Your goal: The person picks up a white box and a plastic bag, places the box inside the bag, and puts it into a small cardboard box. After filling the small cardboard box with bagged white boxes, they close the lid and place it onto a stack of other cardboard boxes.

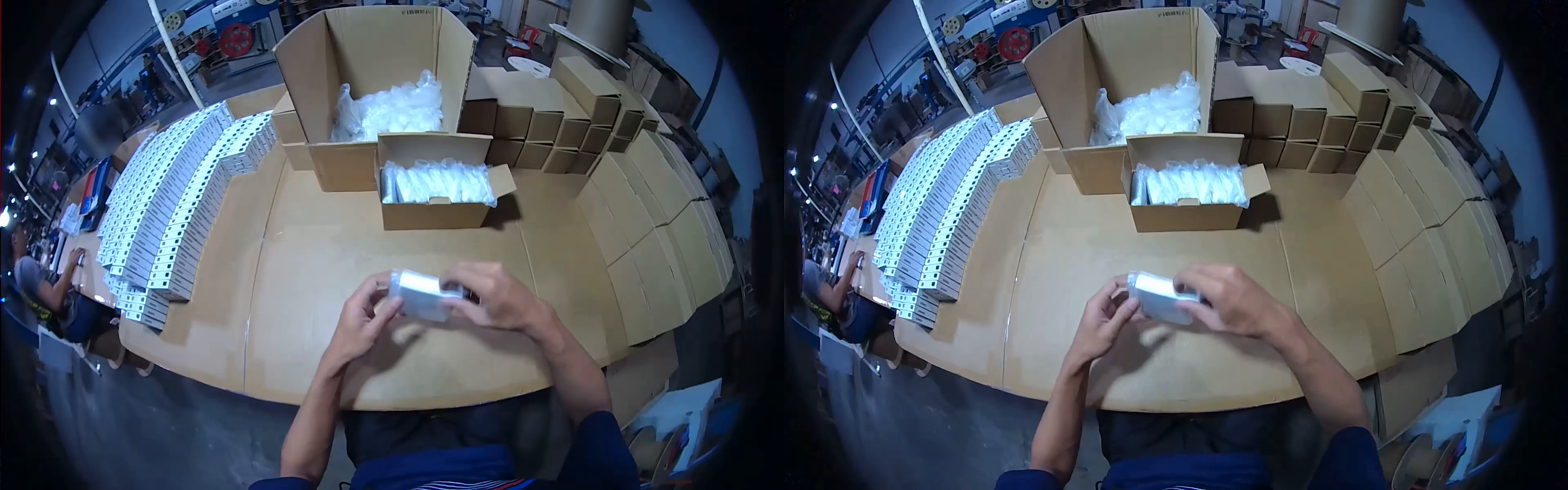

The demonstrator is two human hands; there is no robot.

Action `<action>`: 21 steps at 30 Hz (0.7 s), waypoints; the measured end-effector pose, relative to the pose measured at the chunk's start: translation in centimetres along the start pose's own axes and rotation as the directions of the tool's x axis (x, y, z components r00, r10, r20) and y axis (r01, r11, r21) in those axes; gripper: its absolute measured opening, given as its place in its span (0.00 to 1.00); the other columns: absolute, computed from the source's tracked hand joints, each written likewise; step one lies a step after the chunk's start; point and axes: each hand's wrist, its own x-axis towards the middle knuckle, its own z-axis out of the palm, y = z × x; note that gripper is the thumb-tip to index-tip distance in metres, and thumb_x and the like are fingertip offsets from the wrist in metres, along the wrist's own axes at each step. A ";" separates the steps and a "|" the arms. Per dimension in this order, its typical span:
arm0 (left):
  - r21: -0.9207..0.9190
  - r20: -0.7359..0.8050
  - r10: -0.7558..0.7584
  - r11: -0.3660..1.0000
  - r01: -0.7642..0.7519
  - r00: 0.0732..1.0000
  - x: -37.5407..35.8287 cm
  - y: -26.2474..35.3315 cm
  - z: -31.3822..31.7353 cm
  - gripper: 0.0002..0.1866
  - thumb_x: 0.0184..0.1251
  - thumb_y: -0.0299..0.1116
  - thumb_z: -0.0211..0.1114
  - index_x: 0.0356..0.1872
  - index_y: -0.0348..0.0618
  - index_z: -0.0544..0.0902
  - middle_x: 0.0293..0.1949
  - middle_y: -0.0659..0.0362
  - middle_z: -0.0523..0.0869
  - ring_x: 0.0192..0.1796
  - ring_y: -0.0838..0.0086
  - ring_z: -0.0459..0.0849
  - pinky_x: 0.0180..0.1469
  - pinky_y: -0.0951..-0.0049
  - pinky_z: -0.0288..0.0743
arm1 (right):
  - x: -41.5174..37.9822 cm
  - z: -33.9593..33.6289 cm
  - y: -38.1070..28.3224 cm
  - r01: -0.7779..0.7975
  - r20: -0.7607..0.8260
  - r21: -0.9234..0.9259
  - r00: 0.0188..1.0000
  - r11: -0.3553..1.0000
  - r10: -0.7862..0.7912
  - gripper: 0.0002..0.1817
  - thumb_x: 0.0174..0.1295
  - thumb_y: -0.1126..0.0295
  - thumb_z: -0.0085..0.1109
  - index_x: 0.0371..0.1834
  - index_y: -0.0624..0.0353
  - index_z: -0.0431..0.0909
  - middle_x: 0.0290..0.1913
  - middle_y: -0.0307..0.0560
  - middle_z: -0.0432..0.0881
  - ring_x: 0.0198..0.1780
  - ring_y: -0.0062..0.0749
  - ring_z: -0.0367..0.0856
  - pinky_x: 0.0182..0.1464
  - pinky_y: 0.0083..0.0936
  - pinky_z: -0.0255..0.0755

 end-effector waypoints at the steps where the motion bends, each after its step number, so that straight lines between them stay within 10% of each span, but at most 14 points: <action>1: 0.070 -0.058 0.022 0.997 -0.018 0.998 1.2 0.2 -0.8 0.25 0.76 0.29 0.66 0.70 0.36 0.71 0.65 0.52 0.77 0.65 0.66 0.81 0.60 0.66 0.84 | 1.1 -0.5 0.7 -0.039 -0.056 -0.038 0.998 0.998 0.037 0.13 0.60 0.72 0.73 0.45 0.64 0.81 0.38 0.56 0.85 0.36 0.46 0.86 0.41 0.37 0.80; 6: 0.498 -0.195 0.050 0.866 0.055 0.979 8.2 0.3 -4.8 0.54 0.56 0.39 0.84 0.79 0.37 0.58 0.75 0.44 0.67 0.75 0.53 0.71 0.73 0.50 0.74 | 8.1 -0.6 3.0 -0.284 -0.463 0.078 0.839 0.956 0.287 0.13 0.58 0.74 0.74 0.43 0.64 0.81 0.35 0.54 0.84 0.30 0.38 0.83 0.34 0.31 0.77; 11: 0.701 -0.053 0.316 0.687 -0.190 0.947 15.4 -3.2 -6.8 0.70 0.39 0.44 0.92 0.81 0.32 0.52 0.75 0.38 0.66 0.77 0.48 0.67 0.79 0.54 0.63 | 13.1 3.7 5.6 -0.196 -0.661 -0.138 0.748 0.971 0.057 0.18 0.59 0.78 0.70 0.53 0.66 0.79 0.42 0.60 0.86 0.40 0.55 0.86 0.44 0.43 0.81; 12: 0.635 -0.030 0.318 0.738 -0.228 0.947 16.6 -4.0 -7.1 0.72 0.38 0.44 0.92 0.81 0.32 0.51 0.75 0.38 0.65 0.78 0.47 0.66 0.80 0.55 0.62 | 13.4 4.6 6.0 -0.220 -0.685 -0.195 0.728 0.956 0.028 0.19 0.60 0.78 0.71 0.55 0.64 0.82 0.43 0.56 0.87 0.34 0.38 0.86 0.32 0.31 0.81; 21: 0.567 -0.099 0.407 0.773 -0.285 0.908 19.9 -5.5 -5.9 0.66 0.40 0.38 0.89 0.79 0.31 0.53 0.74 0.37 0.65 0.77 0.45 0.66 0.79 0.56 0.63 | 13.6 7.2 5.8 -0.397 -0.597 -0.333 0.791 0.855 0.135 0.21 0.61 0.77 0.69 0.59 0.69 0.81 0.41 0.62 0.85 0.40 0.57 0.87 0.42 0.44 0.81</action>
